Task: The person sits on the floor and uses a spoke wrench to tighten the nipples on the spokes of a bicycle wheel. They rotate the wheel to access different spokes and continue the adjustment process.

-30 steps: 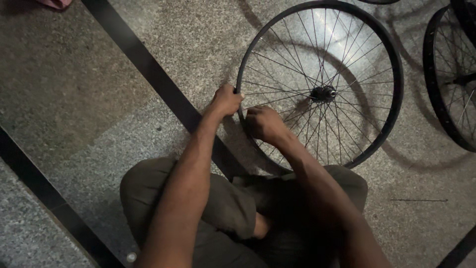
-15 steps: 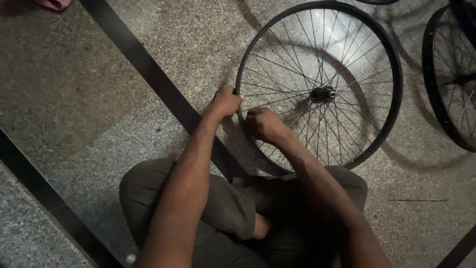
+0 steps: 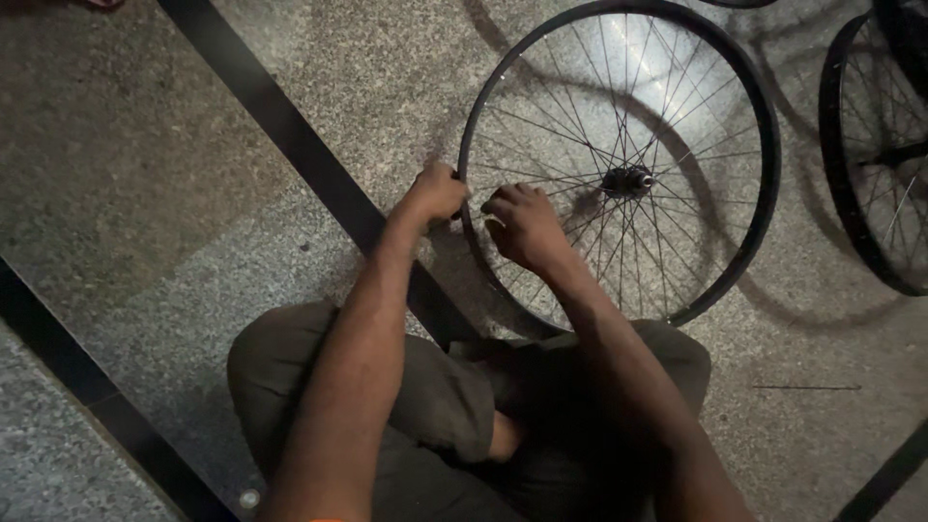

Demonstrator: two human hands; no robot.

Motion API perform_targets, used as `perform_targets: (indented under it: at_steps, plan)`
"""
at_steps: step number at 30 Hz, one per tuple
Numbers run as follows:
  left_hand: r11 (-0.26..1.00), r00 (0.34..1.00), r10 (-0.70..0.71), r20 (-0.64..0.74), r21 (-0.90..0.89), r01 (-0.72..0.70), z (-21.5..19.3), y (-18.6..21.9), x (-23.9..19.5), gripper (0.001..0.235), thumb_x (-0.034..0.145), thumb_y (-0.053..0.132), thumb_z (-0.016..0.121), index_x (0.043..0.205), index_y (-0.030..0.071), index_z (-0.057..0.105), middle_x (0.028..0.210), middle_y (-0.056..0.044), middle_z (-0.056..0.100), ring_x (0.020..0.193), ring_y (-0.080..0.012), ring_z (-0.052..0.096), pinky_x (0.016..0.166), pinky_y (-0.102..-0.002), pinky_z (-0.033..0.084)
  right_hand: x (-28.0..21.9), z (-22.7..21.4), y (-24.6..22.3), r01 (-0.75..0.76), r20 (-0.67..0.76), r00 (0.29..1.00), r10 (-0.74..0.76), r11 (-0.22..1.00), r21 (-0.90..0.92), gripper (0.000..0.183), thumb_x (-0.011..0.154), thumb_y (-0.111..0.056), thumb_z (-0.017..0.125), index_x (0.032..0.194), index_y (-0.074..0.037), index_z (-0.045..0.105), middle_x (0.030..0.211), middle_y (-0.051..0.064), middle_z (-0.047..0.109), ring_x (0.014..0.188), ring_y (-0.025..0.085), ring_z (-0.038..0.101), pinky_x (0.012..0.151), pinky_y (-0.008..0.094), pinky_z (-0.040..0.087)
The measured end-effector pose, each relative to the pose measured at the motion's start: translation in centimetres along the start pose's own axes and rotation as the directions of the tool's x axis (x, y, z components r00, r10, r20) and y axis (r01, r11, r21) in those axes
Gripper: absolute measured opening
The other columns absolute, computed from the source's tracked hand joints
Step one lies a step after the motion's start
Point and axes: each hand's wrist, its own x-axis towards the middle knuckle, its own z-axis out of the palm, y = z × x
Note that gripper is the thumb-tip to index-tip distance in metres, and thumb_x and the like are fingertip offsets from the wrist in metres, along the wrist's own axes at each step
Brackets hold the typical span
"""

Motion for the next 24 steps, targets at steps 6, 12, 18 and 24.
perform_targets:
  at_steps: [6, 12, 18, 24]
  plan:
    - [0.996, 0.997, -0.068, -0.023, -0.053, 0.067, -0.5, 1.0, -1.1, 0.038, 0.086, 0.036, 0.071, 0.099, 0.0, 0.074, 0.101, -0.027, 0.073, 0.102, -0.0438, 0.071, 0.089, -0.05, 0.055, 0.3, 1.1, -1.0, 0.072, 0.1, 0.993, -0.059, 0.988, -0.138, 0.022, 0.083, -0.02, 0.071, 0.104, -0.017, 0.076, 0.1, 0.005, 0.068, 0.104, 0.028, 0.057, 0.087, 0.046, 0.042]
    - [0.998, 0.992, -0.051, -0.116, -0.028, 0.048, -1.1, 2.0, -1.6, 0.046, 0.086, 0.038, 0.075, 0.105, -0.003, 0.069, 0.106, -0.029, 0.069, 0.104, -0.0461, 0.067, 0.088, -0.051, 0.053, 0.6, 1.6, 0.4, 0.115, 0.127, 0.986, -0.107, 0.992, -0.057, 0.016, 0.082, -0.024, 0.072, 0.096, -0.017, 0.075, 0.095, 0.005, 0.066, 0.101, 0.026, 0.057, 0.088, 0.045, 0.041]
    - [0.989, 0.995, -0.07, -0.067, -0.132, 0.061, -2.1, 3.0, -2.7, 0.04, 0.087, 0.035, 0.072, 0.103, -0.001, 0.072, 0.098, -0.024, 0.074, 0.095, -0.0391, 0.073, 0.083, -0.047, 0.056, 0.7, 2.4, 0.3, 0.052, 0.107, 0.993, -0.047, 0.998, -0.04, 0.013, 0.09, -0.023, 0.067, 0.097, -0.012, 0.072, 0.095, 0.007, 0.064, 0.096, 0.027, 0.058, 0.085, 0.045, 0.042]
    - [0.93, 0.977, 0.119, -0.179, -0.326, -0.173, -3.8, 6.4, -4.5, 0.031, 0.08, 0.025, 0.074, 0.095, -0.001, 0.071, 0.081, -0.013, 0.07, 0.074, -0.0208, 0.066, 0.066, -0.039, 0.053, 0.9, -0.2, -0.1, -0.131, 0.309, 0.942, 0.133, 0.991, -0.028, 0.008, 0.098, -0.015, 0.064, 0.097, -0.014, 0.072, 0.092, 0.006, 0.064, 0.079, 0.025, 0.063, 0.076, 0.045, 0.054]
